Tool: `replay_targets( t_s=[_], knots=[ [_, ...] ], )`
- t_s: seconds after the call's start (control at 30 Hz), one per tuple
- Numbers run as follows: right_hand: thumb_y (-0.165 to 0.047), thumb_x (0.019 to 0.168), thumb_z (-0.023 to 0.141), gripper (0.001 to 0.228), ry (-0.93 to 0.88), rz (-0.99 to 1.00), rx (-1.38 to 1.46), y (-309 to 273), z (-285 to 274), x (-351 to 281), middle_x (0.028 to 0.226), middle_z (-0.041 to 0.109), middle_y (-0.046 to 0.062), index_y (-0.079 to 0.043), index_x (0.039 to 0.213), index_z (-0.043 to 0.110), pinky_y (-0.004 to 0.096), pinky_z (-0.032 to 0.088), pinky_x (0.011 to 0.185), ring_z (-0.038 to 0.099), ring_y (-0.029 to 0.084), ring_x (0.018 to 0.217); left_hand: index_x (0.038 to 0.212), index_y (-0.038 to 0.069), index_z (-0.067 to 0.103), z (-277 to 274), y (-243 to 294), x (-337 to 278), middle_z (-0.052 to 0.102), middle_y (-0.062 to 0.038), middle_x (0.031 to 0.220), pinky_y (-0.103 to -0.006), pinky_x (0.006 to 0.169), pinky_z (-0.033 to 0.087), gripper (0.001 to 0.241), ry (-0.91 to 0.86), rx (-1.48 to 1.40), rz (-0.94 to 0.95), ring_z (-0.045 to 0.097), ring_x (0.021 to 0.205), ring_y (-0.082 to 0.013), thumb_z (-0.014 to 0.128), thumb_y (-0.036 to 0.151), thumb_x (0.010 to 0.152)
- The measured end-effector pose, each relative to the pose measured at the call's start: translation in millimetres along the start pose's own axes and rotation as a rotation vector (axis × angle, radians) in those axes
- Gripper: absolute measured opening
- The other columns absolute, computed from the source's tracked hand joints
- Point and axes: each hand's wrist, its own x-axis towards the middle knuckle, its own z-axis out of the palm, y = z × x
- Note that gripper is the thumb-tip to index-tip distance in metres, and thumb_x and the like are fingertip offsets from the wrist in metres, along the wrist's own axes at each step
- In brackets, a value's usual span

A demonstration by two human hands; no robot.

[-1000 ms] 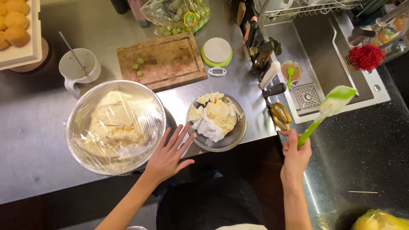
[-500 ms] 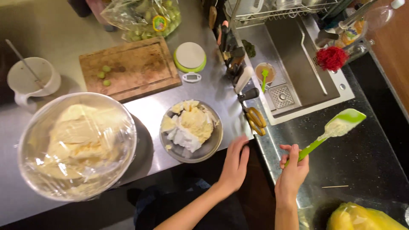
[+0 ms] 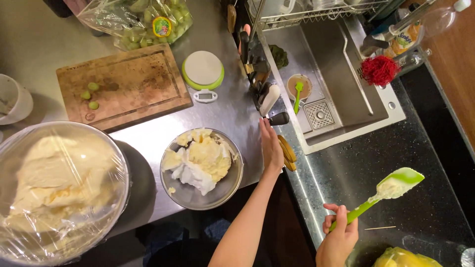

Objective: Mixing white frosting or cream in a stainless steel bowl using a spatula in a bakery environment.

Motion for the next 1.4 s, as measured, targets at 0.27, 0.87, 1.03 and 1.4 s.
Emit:
replay_targets(
  t_s=[0.27,0.87,1.03,1.4],
  knots=[
    [-0.019,0.112,0.052,0.017,-0.027,-0.011,0.014,-3,16,6,0.105,0.069,0.015,-0.004,0.103,0.049,0.021,0.034,0.053,0.045,0.006,0.064,0.164,0.008,0.015,-7,28,-17,0.017,-0.014,0.173,-0.0394,0.125,0.019,0.083,-0.038,0.003,-0.046,0.022,0.158,-0.0295,0.019,0.065,0.103],
    [-0.019,0.110,0.054,0.015,-0.009,0.029,-0.028,10,12,9,0.103,0.069,0.014,-0.005,0.105,0.049,0.021,0.033,0.052,0.045,0.006,0.063,0.166,0.001,0.010,-21,14,-21,0.015,-0.019,0.174,-0.0387,0.129,0.012,0.089,-0.267,-0.040,0.189,0.010,0.163,-0.0319,0.024,0.066,0.105],
    [-0.019,0.110,0.053,0.017,-0.009,0.017,-0.048,-4,15,0,0.104,0.069,0.015,-0.004,0.106,0.049,0.021,0.034,0.054,0.044,0.006,0.063,0.165,0.005,0.016,-23,25,-17,0.028,-0.017,0.170,-0.0404,0.129,0.006,0.083,-0.235,-0.175,0.143,0.012,0.163,-0.0319,0.021,0.064,0.107],
    [-0.017,0.111,0.054,0.016,-0.020,-0.058,0.011,9,-11,9,0.102,0.068,0.016,-0.004,0.106,0.049,0.021,0.033,0.051,0.045,0.006,0.061,0.157,0.011,0.030,-1,-8,12,0.058,-0.012,0.149,-0.0423,0.127,0.016,0.071,0.092,-0.671,-0.160,0.039,0.151,-0.0241,0.030,0.059,0.104]
  ],
)
